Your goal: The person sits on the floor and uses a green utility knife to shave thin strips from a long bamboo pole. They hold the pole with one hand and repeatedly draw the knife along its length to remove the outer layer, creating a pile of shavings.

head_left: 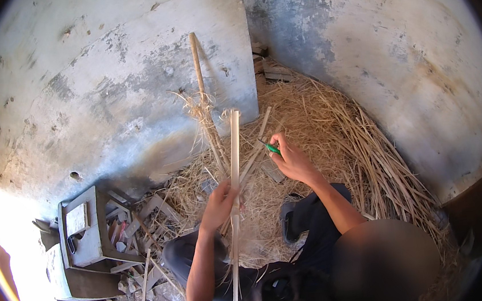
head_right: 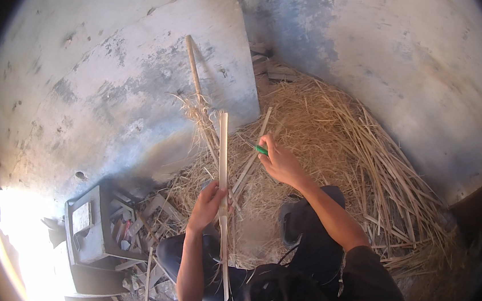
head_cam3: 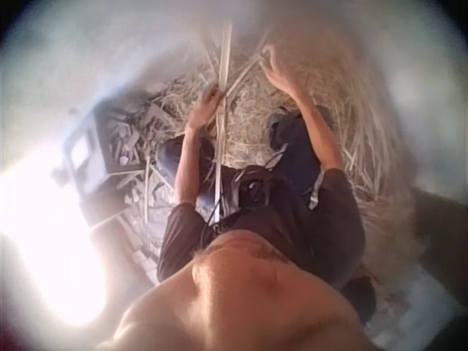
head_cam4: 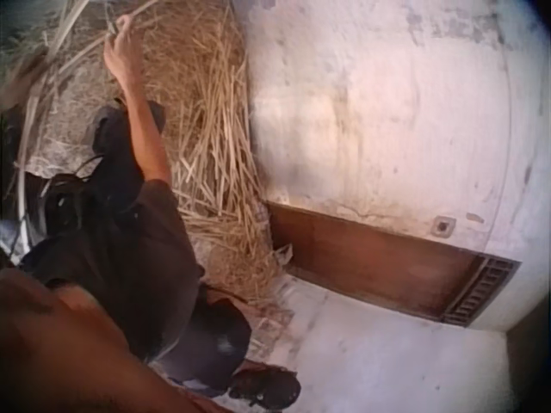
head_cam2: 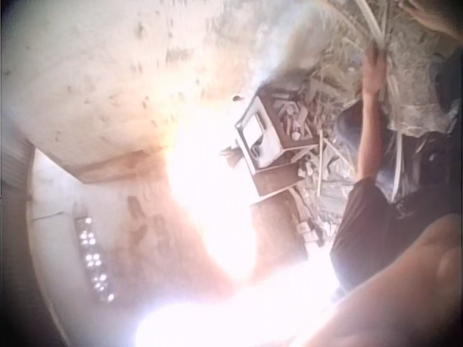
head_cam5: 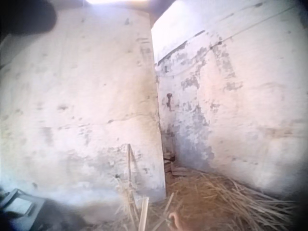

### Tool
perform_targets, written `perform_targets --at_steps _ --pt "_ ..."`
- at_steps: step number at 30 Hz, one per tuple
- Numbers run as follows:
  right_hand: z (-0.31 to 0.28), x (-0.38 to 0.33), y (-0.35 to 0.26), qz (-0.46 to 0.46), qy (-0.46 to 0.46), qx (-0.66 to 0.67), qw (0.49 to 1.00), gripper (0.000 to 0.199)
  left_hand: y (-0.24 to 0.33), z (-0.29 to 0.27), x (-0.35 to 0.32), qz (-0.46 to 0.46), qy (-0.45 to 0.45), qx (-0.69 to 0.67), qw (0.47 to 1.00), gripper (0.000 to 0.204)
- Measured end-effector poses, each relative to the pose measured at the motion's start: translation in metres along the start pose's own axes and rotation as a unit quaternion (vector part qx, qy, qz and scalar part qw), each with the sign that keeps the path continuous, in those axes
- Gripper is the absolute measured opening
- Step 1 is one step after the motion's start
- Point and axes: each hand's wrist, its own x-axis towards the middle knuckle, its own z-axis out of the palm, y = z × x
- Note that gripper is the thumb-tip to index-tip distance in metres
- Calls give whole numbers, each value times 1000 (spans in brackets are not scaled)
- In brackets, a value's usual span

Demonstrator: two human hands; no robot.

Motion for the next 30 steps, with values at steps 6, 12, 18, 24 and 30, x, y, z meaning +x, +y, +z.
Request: perform_targets --at_steps 6,12,18,24,30 --pt "6 14 -8 -159 49 -33 986 40 10 2 3 38 35 -67 996 20" --pt "-1 36 -17 -54 -14 -140 989 59 22 -3 0 29 52 -70 996 23" --pt "6 30 8 48 -193 -207 958 44 18 1 -2 11 70 -100 992 25" --pt "10 13 8 72 -321 -218 919 26 19 4 1 6 64 -97 993 25" --pt "-3 15 -14 53 -207 -113 970 36 16 3 0 10 64 -100 993 24"
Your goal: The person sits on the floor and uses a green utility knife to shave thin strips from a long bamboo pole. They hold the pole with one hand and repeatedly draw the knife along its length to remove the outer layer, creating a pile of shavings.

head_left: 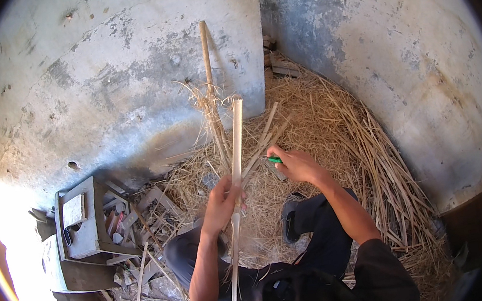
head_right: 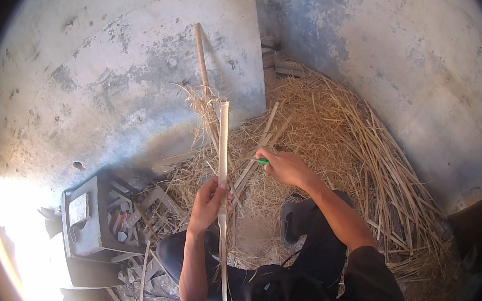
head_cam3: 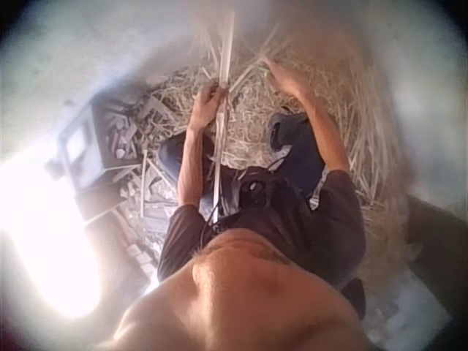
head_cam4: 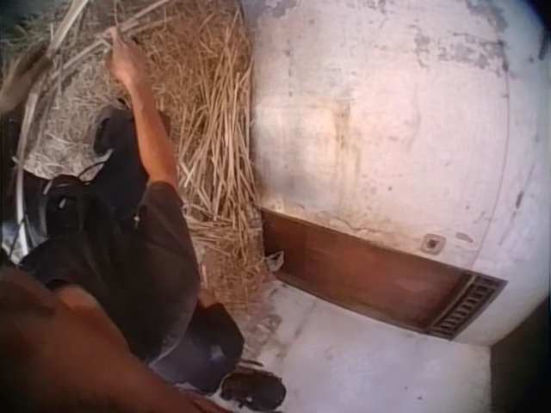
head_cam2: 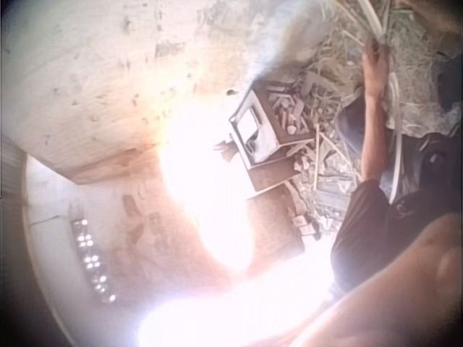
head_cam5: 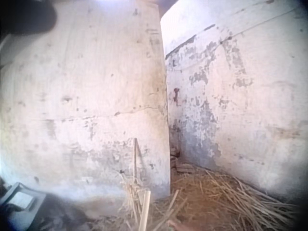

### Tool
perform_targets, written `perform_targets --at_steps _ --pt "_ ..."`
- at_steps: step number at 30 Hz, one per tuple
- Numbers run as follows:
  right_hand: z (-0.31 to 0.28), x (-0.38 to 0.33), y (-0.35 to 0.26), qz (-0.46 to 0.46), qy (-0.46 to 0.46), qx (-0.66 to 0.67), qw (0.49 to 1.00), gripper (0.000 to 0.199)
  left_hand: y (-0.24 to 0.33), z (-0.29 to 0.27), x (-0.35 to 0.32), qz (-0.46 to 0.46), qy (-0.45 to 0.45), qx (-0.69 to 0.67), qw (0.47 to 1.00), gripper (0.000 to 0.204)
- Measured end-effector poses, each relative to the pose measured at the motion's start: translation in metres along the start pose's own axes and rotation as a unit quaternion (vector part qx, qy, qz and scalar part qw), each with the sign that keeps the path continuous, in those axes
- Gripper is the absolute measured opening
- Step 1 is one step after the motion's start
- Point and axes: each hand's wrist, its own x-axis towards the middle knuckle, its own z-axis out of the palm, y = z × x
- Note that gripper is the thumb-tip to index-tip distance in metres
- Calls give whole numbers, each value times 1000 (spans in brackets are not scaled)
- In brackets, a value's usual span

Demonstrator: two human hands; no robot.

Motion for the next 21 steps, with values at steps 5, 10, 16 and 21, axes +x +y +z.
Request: perform_targets --at_steps 5,10,16,21 --pt "6 6 2 -5 18 -54 998 63 9 -2 -2 -70 -13 -105 992 30" --pt "6 6 9 -14 98 -11 995 52 9 -1 0 -102 -50 -232 966 27" --pt "-18 7 -16 19 124 179 976 39 3 6 -2 -90 -66 -174 978 22" --pt "-3 9 -34 -78 97 442 888 39 5 18 -4 -97 -112 -166 975 27"
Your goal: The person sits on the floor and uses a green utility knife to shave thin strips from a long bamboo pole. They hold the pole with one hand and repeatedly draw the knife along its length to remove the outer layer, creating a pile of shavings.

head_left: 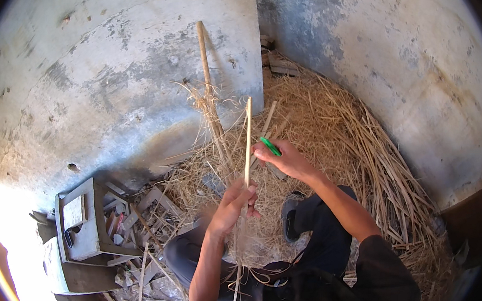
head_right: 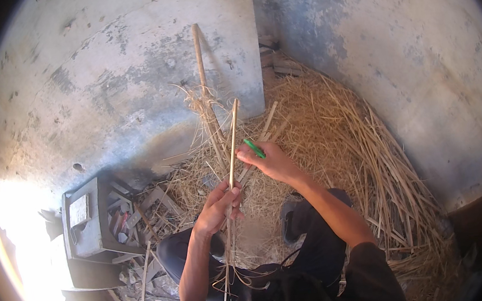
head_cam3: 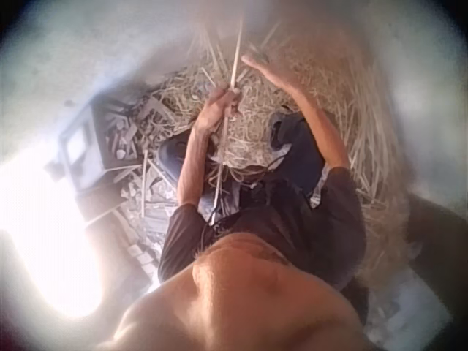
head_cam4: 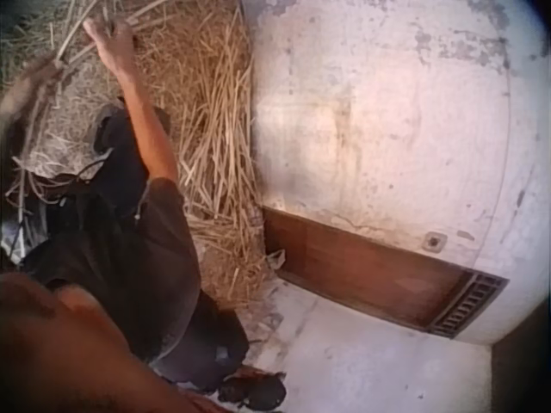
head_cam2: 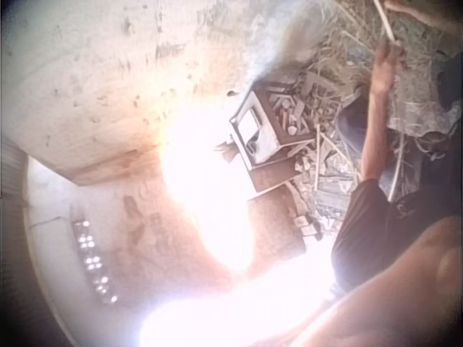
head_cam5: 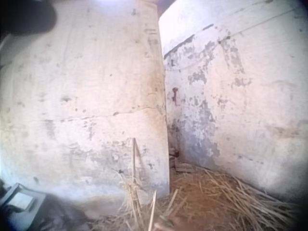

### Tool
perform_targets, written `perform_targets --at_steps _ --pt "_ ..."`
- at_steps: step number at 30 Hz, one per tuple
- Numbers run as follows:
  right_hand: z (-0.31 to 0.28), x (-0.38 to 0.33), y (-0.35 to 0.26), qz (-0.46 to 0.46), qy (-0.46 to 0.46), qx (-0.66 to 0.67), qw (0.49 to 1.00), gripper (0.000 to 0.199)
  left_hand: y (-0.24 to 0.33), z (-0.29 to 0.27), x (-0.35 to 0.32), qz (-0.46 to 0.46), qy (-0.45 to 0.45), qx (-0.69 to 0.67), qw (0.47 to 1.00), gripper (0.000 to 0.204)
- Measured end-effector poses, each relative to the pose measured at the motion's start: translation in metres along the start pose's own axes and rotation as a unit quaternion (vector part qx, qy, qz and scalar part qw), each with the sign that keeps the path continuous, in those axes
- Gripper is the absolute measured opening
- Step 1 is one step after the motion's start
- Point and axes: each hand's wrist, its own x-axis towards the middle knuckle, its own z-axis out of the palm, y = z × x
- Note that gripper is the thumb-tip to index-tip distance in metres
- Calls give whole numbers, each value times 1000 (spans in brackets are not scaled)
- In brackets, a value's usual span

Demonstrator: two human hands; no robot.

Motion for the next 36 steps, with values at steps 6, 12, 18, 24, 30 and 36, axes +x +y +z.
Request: perform_targets --at_steps 6,12,18,24,30,36 --pt "5 4 13 -11 -4 52 999 39 7 15 -10 -38 -28 97 994 30" --pt "-13 9 7 11 43 -3 999 42 1 6 -15 -68 -63 194 977 30" --pt "-1 -8 16 -143 49 -198 968 35 6 6 -9 -16 52 201 978 27" --pt "16 -14 19 -249 -23 -318 915 30 -7 -8 -4 0 128 113 985 24" --pt "25 -15 19 -266 -35 -349 898 28 -22 -11 -2 113 168 293 934 21" --pt "26 -14 22 -274 -14 -347 897 30 -23 -7 0 93 213 301 925 20"
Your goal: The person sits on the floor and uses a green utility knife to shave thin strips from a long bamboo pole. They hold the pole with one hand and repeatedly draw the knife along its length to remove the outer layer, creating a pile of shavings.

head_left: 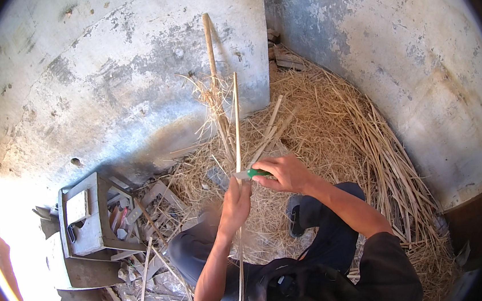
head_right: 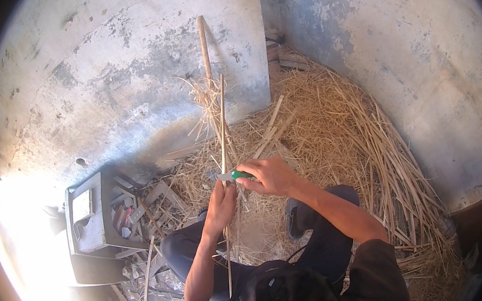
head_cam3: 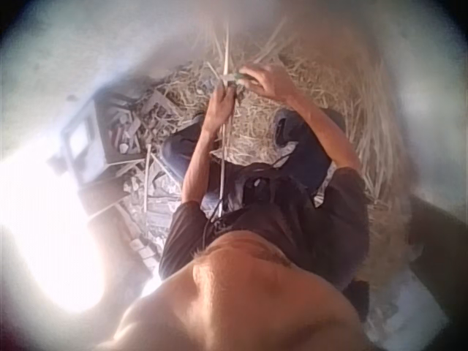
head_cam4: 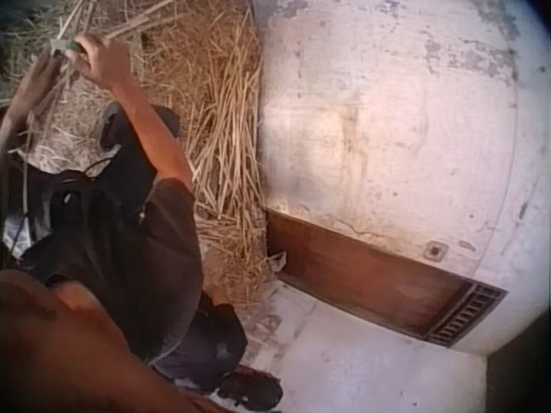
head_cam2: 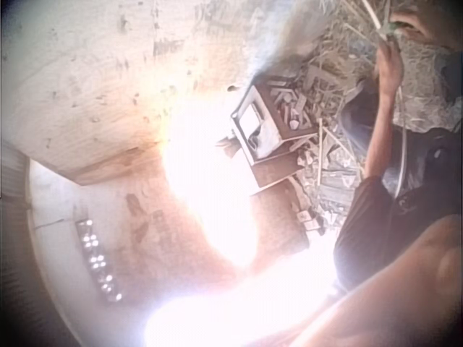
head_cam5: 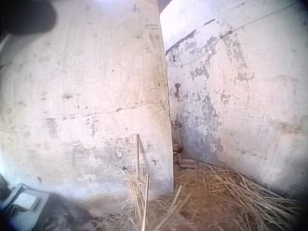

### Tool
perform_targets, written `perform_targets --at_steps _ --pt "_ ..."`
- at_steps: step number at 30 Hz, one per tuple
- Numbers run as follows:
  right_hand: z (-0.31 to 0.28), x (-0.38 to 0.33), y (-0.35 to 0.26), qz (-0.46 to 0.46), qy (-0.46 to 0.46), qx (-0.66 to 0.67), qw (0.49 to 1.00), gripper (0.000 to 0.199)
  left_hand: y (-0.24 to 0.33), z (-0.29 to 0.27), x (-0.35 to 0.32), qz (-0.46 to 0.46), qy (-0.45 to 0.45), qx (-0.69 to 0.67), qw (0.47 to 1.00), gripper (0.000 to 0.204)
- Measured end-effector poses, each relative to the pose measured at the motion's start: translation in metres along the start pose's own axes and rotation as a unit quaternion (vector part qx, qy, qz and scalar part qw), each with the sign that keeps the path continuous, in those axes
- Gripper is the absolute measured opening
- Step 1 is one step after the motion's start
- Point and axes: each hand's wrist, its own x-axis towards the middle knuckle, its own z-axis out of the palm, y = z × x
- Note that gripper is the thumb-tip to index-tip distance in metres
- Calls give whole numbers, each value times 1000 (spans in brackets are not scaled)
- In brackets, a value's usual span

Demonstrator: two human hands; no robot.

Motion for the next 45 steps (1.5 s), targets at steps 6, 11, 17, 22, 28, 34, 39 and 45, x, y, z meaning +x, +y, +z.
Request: perform_targets --at_steps 6,11,17,22,28,34,39,45 --pt "0 0 6 6 7 -7 1000 29 6 -1 -4 55 4 56 997 16" --pt "-4 1 8 6 3 -24 1000 28 6 -2 -5 82 -11 126 988 9" --pt "-12 3 10 26 35 -39 998 26 -11 0 -4 162 10 174 971 11" --pt "-16 4 22 30 78 -57 995 26 -10 3 -7 202 44 182 961 8" --pt "-19 1 14 59 32 2 998 25 23 -1 -8 65 26 52 996 18" --pt "-5 -2 5 -2 -8 24 1000 28 22 0 -7 84 29 36 995 19" --pt "-2 0 6 2 -7 12 1000 28 22 -1 -7 62 26 24 997 18" --pt "-5 -1 9 20 4 3 1000 29 30 -4 -8 26 8 3 1000 23"
